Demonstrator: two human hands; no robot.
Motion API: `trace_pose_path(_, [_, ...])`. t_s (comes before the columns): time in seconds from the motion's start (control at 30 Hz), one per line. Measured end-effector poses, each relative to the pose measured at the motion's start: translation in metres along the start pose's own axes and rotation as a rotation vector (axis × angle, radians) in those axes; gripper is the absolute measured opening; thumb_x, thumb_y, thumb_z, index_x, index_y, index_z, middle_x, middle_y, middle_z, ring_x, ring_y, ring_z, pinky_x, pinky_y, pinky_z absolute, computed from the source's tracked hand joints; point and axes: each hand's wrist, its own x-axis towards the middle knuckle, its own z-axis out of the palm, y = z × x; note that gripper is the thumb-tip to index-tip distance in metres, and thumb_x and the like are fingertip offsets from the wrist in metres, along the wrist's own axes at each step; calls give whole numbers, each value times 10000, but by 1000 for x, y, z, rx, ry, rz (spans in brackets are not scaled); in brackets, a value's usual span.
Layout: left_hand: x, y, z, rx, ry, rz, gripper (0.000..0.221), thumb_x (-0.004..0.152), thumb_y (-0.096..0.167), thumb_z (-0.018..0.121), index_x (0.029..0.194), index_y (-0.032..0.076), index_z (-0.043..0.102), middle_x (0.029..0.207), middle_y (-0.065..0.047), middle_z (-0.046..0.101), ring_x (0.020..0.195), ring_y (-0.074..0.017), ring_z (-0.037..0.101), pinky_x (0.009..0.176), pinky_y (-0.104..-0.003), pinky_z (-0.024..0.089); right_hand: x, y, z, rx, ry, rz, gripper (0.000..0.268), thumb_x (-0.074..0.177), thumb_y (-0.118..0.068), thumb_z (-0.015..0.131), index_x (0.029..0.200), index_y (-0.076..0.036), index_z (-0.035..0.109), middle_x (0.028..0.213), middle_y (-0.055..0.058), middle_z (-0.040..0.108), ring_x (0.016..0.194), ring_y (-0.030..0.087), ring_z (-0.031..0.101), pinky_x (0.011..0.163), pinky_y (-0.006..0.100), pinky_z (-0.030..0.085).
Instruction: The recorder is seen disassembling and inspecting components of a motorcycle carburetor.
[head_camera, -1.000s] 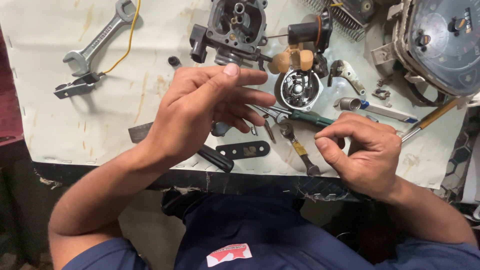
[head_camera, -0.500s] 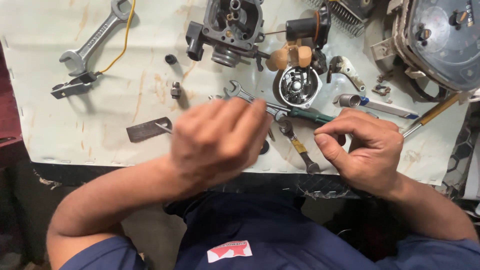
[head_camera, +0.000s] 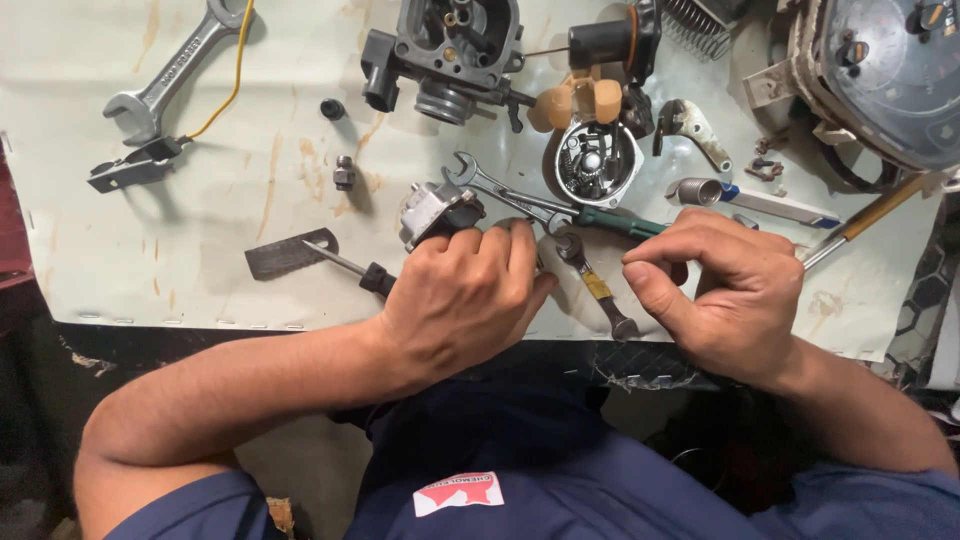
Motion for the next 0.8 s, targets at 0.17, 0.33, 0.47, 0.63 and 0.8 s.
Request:
trace_pose_path(0.17, [0,0,0,-43,66,18,321,855,322,778,809,45,623,621,-45,559,517,-178,577,430,-311,426,-1,1,-1,-1,0,-4,77,918,-26,777,967,15,736,823,72,703,627,92,595,565,209,438])
trace_pose_path(0.33, [0,0,2,-57,59,30,308,864,298,774,770,62,599,619,-41,558,544,-182,585,442,-324,433,-1,1,-2,1,1,-1,81,919,-30,777,970,17,735,825,72,702,620,90,592,558,209,433])
trace_pose_path(0.47, [0,-2,4,-116,87,44,306,844,293,781,763,74,584,643,-29,560,579,-185,587,473,-336,443,-1,1,-2,-4,5,-6,80,923,-29,777,971,18,734,826,75,700,620,93,590,558,211,433])
trace_pose_path(0.63, [5,-1,-15,-130,303,163,338,893,343,808,889,50,640,712,-27,592,607,-179,590,524,-330,450,-2,2,-5,35,9,-54,71,925,-11,761,968,28,720,818,81,693,633,110,614,567,220,447])
trace_pose_path(0.8, [0,4,-16,-1283,-44,-182,380,760,247,868,1009,2,719,710,-8,696,532,-48,579,495,-175,442,-6,1,-12,99,43,-261,95,876,-19,730,956,14,689,802,79,663,683,156,632,645,290,513])
